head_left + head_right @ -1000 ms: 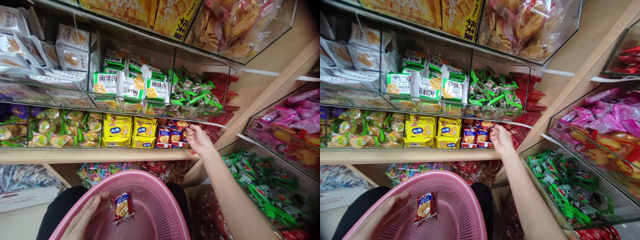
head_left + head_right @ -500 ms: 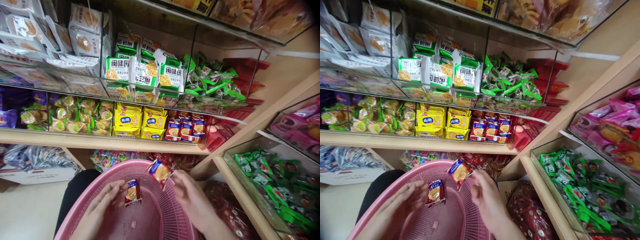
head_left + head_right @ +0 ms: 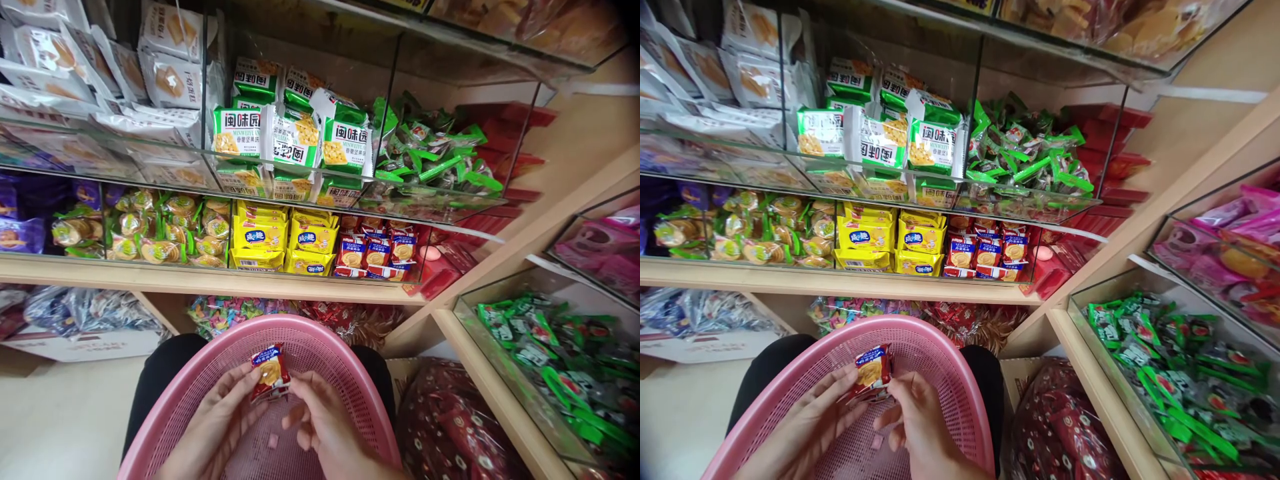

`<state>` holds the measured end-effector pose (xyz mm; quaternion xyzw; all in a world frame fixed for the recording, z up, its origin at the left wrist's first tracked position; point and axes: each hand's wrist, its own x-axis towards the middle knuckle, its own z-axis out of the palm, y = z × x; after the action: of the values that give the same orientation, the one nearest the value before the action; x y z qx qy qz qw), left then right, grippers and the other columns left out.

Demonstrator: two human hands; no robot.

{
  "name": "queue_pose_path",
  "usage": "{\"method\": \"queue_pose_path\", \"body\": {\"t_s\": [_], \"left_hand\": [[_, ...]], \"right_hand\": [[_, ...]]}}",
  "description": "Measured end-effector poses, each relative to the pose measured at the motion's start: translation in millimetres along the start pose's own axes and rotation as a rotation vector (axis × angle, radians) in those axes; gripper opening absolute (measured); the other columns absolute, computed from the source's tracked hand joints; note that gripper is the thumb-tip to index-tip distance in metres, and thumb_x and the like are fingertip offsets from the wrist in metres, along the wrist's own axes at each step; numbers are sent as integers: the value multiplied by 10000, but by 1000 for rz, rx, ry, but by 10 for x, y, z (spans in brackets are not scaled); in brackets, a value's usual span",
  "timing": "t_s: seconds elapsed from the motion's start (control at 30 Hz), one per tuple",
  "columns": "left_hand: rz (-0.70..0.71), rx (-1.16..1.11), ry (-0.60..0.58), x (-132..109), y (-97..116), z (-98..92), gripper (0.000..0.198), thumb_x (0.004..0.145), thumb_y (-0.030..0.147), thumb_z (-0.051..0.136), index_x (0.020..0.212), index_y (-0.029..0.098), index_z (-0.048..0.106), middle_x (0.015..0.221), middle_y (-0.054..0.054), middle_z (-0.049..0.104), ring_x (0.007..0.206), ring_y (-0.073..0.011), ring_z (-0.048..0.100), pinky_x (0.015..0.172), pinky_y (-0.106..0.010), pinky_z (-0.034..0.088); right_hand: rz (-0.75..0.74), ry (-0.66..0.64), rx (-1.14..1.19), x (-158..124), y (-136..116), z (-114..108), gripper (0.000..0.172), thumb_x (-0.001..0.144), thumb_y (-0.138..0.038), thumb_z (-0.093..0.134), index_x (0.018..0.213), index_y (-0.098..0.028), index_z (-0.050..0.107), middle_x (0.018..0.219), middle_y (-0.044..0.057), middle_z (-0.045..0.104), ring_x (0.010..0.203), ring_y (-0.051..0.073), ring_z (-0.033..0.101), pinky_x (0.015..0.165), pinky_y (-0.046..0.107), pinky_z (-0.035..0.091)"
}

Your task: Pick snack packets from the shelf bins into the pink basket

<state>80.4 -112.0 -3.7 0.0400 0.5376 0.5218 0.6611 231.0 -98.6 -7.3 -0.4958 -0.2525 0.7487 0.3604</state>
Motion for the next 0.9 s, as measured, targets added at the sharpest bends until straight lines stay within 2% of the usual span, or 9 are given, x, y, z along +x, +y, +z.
{"method": "queue_pose_path", "body": {"t_s": [0.13, 0.23, 0.37, 0.53, 0.63, 0.73, 0.8, 0.9], "left_hand": [[61, 106, -41, 120, -1, -72, 289, 753, 90, 741, 1010, 144, 620, 1019, -99, 702, 840, -193, 699, 702, -252, 593], [74, 160, -45, 196, 31, -121, 302, 772, 93, 723, 1040, 147, 595, 1011, -102, 698, 826, -184, 697, 702, -250, 588], [79, 207, -27, 266, 69, -165, 280, 788, 119, 716, 1033, 144, 585, 1010, -104, 689, 855, -187, 692, 719, -247, 578], [79, 201, -17, 346, 22, -183, 346, 720, 121, 780, 998, 182, 582, 823, -22, 657, 767, -166, 679, 696, -258, 575], [88, 225, -53, 369, 1, -136, 390, 683, 162, 818, 992, 184, 580, 800, -12, 654, 739, -158, 668, 693, -260, 568], [93, 249, -71, 352, 19, -65, 445, 644, 193, 848, 997, 180, 577, 867, -42, 688, 768, -174, 675, 692, -269, 563], [92, 251, -82, 329, 44, -35, 472, 618, 218, 863, 999, 179, 586, 940, -64, 702, 814, -194, 684, 713, -286, 562], [93, 254, -83, 305, 72, -32, 497, 590, 258, 876, 998, 176, 603, 1014, -82, 704, 888, -226, 686, 739, -302, 558]], "right_hand": [[-16, -79, -96, 43, 71, 7, 359, 717, -500, 662, 805, -186, 512, 611, -3, 639, 460, 106, 606, 311, 135, 247], [45, -86, -97, 72, 113, -22, 368, 731, -492, 649, 877, -180, 520, 580, 1, 641, 448, 111, 601, 328, 135, 283], [71, 18, -15, 74, 94, -111, 288, 689, -384, 687, 831, -179, 544, 813, 4, 645, 480, 66, 588, 369, 150, 354], [-82, 109, -115, 92, -68, -190, 181, 710, -285, 643, 840, -182, 569, 832, -12, 584, 608, 75, 600, 471, 165, 421], [-87, 75, -169, 173, -182, -164, 289, 705, -267, 633, 976, -185, 576, 1063, 52, 611, 613, 76, 615, 474, 180, 424], [-16, -25, -162, 265, -251, -103, 429, 716, -269, 622, 1131, -204, 531, 1324, 118, 516, 579, 61, 630, 435, 172, 405], [8, -79, -155, 305, -266, -59, 449, 731, -273, 612, 1164, -206, 514, 1363, 127, 496, 548, 47, 624, 404, 157, 384], [1, -116, -158, 318, -263, -12, 424, 738, -266, 613, 1149, -201, 532, 1296, 109, 566, 512, 41, 609, 373, 142, 356]]}}
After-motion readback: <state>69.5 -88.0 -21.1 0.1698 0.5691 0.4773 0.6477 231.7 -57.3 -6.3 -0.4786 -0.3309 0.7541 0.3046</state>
